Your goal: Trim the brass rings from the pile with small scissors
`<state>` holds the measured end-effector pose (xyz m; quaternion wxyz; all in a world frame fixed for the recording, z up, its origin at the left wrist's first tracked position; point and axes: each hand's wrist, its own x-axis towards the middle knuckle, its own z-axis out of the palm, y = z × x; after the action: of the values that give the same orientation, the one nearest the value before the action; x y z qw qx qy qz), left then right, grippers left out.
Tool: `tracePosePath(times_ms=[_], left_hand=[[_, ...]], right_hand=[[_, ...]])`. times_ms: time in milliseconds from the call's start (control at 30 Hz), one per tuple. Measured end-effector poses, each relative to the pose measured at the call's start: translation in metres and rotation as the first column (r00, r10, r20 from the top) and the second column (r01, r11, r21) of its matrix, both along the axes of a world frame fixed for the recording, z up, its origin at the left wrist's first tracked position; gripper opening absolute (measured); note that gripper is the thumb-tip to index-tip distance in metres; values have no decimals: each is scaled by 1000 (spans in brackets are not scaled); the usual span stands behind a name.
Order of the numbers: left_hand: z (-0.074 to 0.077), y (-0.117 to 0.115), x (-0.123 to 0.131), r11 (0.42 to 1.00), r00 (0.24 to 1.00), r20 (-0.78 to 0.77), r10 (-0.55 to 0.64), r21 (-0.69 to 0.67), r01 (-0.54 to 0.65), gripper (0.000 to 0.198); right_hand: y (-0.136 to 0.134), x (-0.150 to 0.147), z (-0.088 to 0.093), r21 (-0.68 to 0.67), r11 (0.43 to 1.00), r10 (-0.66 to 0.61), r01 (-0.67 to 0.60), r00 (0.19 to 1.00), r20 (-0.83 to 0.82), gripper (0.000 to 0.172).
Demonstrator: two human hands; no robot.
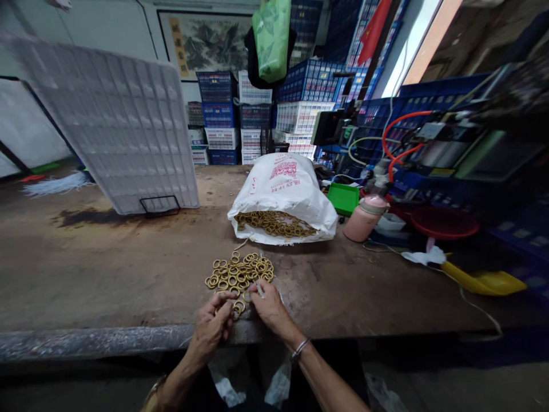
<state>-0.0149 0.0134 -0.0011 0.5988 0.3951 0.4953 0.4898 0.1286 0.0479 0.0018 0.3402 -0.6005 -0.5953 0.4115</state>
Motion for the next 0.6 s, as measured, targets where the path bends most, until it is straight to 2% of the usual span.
tracePosePath(times_ms=[67, 167, 300, 367, 433, 533, 600], left_hand=[[-1, 2, 3, 988, 988, -151, -24, 148, 47, 23], [-2, 4, 5, 928, 955, -288, -66, 334, 165, 19], [-4, 6, 4, 893, 943, -316, -104, 389, 228, 17], [-4, 7, 5, 913, 958, -263, -117, 351, 208, 15], [-2, 8, 7, 954, 977, -161, -139, 244, 176, 19], [5, 9, 10, 988, 989, -33, -141, 55, 143, 26], [10, 9, 11, 990, 990, -11, -140, -29, 140, 29]], right_hand=[[-6, -1, 5, -107, 994, -31, 14, 988, -151, 4], [-13, -3, 11, -276, 961, -59, -36, 943, -327, 9], [-16, -3, 16, -367, 919, -42, -144, 890, -453, 12], [-15, -4, 15, -365, 918, -31, -153, 891, -452, 13], [-14, -5, 11, -338, 933, -27, -122, 914, -405, 17], [-12, -6, 1, -223, 973, -11, -55, 959, -284, 26], [-10, -7, -3, -128, 991, 16, -44, 978, -209, 27]])
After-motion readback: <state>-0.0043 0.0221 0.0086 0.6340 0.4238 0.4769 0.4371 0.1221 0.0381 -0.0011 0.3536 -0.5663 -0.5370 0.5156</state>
